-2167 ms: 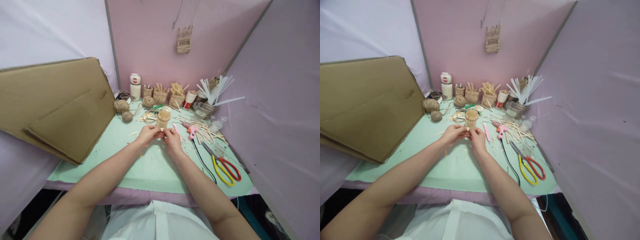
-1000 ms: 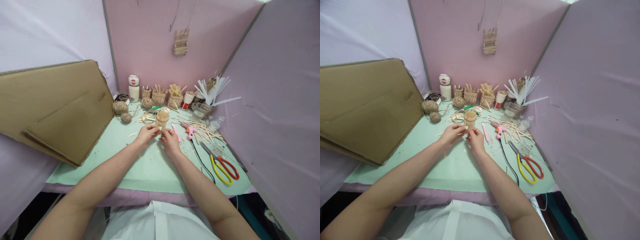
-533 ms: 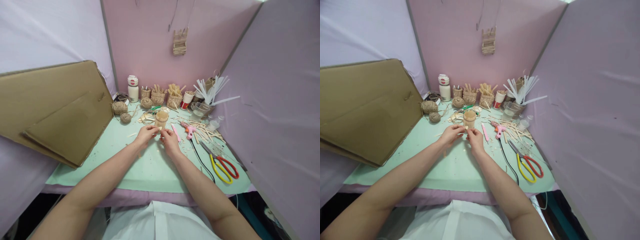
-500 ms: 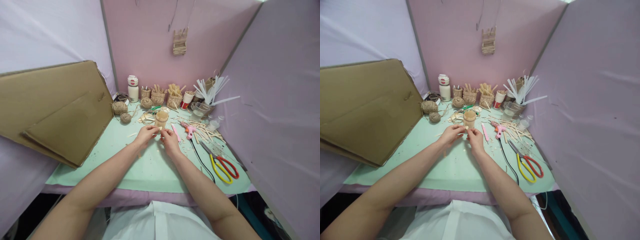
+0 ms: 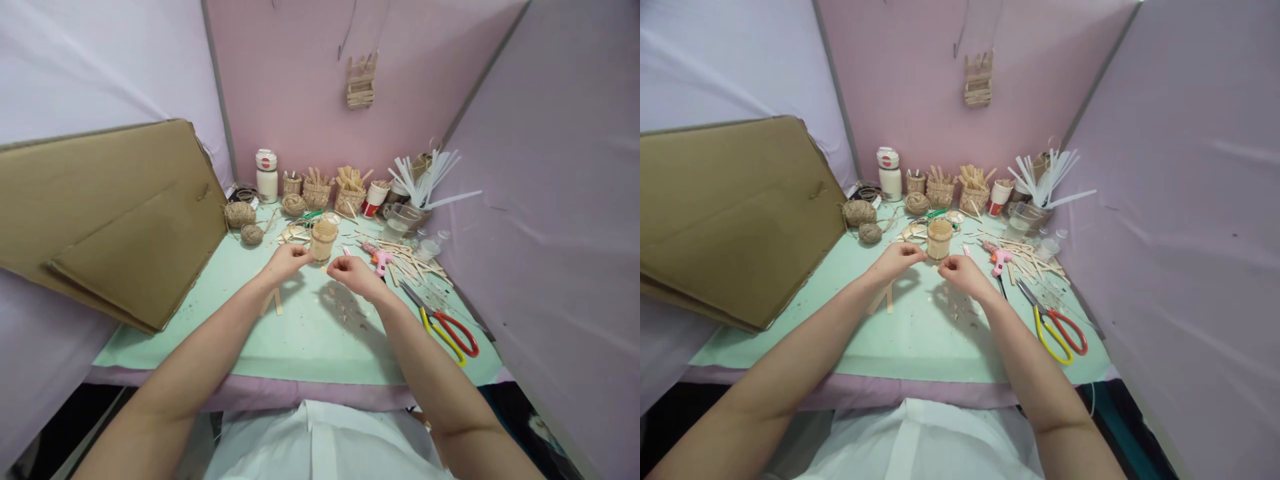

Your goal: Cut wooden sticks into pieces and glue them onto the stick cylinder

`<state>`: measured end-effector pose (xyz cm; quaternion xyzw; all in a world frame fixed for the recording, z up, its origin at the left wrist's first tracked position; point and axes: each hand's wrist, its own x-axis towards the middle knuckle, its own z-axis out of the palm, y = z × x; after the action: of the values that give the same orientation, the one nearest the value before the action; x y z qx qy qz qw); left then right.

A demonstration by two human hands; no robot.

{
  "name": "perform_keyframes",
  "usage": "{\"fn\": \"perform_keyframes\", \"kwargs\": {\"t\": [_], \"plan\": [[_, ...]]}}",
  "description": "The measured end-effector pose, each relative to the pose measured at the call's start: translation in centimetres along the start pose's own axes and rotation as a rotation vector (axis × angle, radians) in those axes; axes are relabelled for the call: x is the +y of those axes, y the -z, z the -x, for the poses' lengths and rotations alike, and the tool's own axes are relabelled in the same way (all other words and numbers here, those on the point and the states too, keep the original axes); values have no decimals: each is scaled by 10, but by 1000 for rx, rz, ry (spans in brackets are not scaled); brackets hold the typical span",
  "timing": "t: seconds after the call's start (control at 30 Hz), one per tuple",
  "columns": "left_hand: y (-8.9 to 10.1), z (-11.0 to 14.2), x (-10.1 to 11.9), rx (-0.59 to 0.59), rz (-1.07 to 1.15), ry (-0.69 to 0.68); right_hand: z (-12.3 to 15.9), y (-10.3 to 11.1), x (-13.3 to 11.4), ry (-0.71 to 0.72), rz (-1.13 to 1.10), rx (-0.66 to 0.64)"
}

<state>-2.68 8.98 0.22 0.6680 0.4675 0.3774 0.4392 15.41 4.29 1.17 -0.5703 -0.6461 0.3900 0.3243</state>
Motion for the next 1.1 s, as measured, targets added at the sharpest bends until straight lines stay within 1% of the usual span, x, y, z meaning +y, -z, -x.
{"fn": "perform_keyframes", "kwargs": {"t": [0.1, 0.17, 0.3, 0.4, 0.6, 0.77, 0.93, 1.1], "plan": [[-2, 1, 0, -60, -15, -28, -6, 13, -1, 30, 144, -87], [-3, 2, 1, -95, -45, -51, -11, 18, -1, 47, 222, -142], [-3, 3, -1, -177, -127, -74, -19, 20, 0, 76, 333, -225], [-4, 3, -3, -231, -158, -69, -21, 18, -1, 92, 393, -262], [-4, 6, 0, -265, -186, -43, -22, 18, -5, 118, 473, -293], [-5, 8, 2, -277, -197, -29, -22, 16, -8, 112, 509, -305], [-5, 7, 1, -287, -215, -27, -20, 15, -13, 104, 515, -319], [-5, 8, 1, -288, -217, -25, -20, 13, -13, 96, 483, -302]]}}
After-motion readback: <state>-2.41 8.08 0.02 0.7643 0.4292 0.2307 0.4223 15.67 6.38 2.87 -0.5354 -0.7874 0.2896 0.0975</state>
